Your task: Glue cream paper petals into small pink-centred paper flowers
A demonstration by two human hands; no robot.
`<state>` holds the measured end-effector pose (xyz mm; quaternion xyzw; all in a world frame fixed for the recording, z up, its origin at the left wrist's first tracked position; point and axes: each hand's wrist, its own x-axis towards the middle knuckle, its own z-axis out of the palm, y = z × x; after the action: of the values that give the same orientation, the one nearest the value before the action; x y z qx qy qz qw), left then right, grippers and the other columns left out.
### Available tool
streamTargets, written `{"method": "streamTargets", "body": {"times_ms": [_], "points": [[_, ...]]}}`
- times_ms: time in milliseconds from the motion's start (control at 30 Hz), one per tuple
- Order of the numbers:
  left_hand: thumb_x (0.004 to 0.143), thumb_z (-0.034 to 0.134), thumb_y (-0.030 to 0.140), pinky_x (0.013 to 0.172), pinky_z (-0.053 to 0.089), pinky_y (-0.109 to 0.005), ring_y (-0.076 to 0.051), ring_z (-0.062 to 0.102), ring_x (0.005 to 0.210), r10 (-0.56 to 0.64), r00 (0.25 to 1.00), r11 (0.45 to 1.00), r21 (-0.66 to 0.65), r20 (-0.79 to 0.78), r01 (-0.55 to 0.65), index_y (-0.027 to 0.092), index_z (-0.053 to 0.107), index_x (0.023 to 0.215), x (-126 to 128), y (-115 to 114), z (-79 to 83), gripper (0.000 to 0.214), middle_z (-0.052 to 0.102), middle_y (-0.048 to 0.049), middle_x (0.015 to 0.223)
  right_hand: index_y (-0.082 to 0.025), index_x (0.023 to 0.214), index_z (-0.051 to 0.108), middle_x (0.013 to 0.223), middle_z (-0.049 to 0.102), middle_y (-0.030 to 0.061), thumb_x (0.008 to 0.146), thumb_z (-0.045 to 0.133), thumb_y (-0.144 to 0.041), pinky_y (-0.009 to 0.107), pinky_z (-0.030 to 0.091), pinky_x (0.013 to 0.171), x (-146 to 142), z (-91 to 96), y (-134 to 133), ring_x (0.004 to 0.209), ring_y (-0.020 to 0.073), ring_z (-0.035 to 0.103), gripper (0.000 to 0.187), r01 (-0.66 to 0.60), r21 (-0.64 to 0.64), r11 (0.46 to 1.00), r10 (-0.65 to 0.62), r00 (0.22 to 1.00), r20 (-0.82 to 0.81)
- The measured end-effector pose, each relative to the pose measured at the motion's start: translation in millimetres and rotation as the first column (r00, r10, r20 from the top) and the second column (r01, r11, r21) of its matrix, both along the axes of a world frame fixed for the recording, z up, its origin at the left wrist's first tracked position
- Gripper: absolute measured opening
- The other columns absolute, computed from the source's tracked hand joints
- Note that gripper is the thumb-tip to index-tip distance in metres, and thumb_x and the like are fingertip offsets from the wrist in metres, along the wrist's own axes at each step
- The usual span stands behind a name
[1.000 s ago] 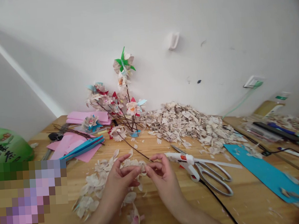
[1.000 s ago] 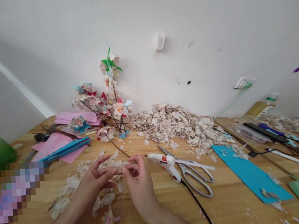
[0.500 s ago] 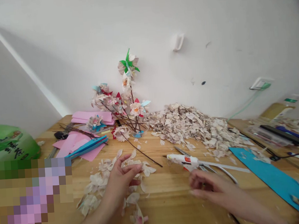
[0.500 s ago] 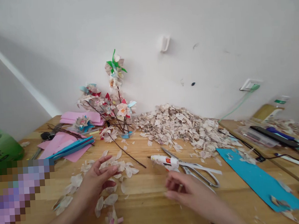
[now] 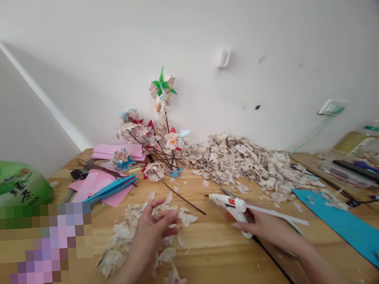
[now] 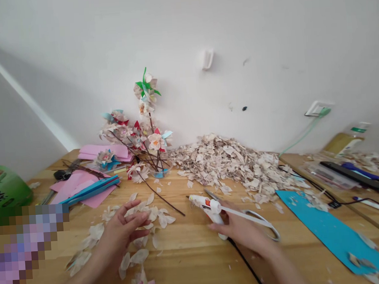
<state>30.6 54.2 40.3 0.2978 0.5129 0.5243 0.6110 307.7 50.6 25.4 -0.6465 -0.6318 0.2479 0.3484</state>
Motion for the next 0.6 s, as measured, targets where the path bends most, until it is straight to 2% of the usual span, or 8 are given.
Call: {"method": "streamTargets", "body": {"times_ms": [100, 200, 300, 367, 500, 600], "points": [[0.053, 0.080, 0.023, 0.049, 0.053, -0.025, -0.017, 0.067, 0.058, 0.014, 1.000, 1.000, -0.001, -0.013, -0.014, 0.021, 0.048, 0.091, -1, 3, -2.8, 0.050, 0.068, 0.0009, 0.060, -0.020, 0.085, 0.069, 0.081, 0.072, 0.0049, 0.058, 0.071, -0.037, 0.039, 0.047, 0.071, -10, -11.9, 5, 0.076, 0.0278, 0.063, 0.032, -0.031, -0.045, 0.999, 0.031, 0.999, 0.006], [0.051, 0.080, 0.025, 0.050, 0.053, -0.025, -0.018, 0.068, 0.060, 0.022, 1.000, 1.000, 0.003, -0.023, -0.021, 0.021, 0.046, 0.090, -1, 5, -4.0, 0.052, 0.069, 0.0012, 0.060, -0.019, 0.078, 0.070, 0.083, 0.073, 0.0072, 0.064, 0.066, -0.040, 0.045, 0.047, 0.076, -20, -22.8, 9, 0.080, 0.0308, 0.063, 0.025, 0.040, -0.034, 0.999, -0.041, 0.999, -0.026], [0.051, 0.080, 0.027, 0.049, 0.053, -0.025, -0.018, 0.068, 0.058, 0.008, 1.000, 1.000, 0.020, -0.023, -0.007, 0.022, 0.044, 0.090, 0, 4, -3.7, 0.054, 0.069, 0.0027, 0.058, -0.022, 0.079, 0.070, 0.086, 0.073, 0.0066, 0.065, 0.065, -0.044, 0.046, 0.046, 0.081, -30, -23.0, 2, 0.086, 0.0318, 0.064, 0.026, 0.112, -0.016, 0.994, -0.113, 0.978, -0.177], [0.051, 0.080, 0.028, 0.049, 0.052, -0.024, -0.017, 0.068, 0.058, -0.005, 1.000, 0.999, 0.039, -0.030, 0.006, 0.022, 0.043, 0.090, 2, 3, -3.5, 0.055, 0.069, 0.0035, 0.057, -0.023, 0.083, 0.069, 0.089, 0.073, 0.0063, 0.066, 0.065, -0.045, 0.043, 0.047, 0.083, -38, -18.0, -10, 0.089, 0.0305, 0.063, 0.028, 0.094, -0.009, 0.995, -0.093, 0.947, -0.306], [0.049, 0.080, 0.031, 0.045, 0.049, -0.021, -0.015, 0.065, 0.055, 0.041, 0.995, 0.998, 0.061, -0.088, -0.036, 0.023, 0.042, 0.088, 4, 2, -3.6, 0.055, 0.067, 0.0054, 0.055, -0.025, 0.078, 0.068, 0.079, 0.072, 0.0037, 0.066, 0.065, -0.045, 0.038, 0.051, 0.072, -56, -6.9, -37, 0.078, 0.0277, 0.065, 0.023, 0.034, -0.031, 0.999, -0.043, 0.927, -0.373], [0.048, 0.080, 0.031, 0.043, 0.047, -0.020, -0.011, 0.059, 0.045, 0.065, 0.994, 0.996, 0.063, -0.089, -0.060, 0.023, 0.041, 0.087, 5, 0, -3.2, 0.055, 0.066, 0.0074, 0.054, -0.025, 0.065, 0.062, 0.065, 0.066, 0.0006, 0.068, 0.065, -0.038, 0.032, 0.049, 0.058, -65, -3.2, -43, 0.061, 0.0230, 0.061, 0.013, -0.135, 0.069, 0.988, 0.147, 0.962, -0.230]]}}
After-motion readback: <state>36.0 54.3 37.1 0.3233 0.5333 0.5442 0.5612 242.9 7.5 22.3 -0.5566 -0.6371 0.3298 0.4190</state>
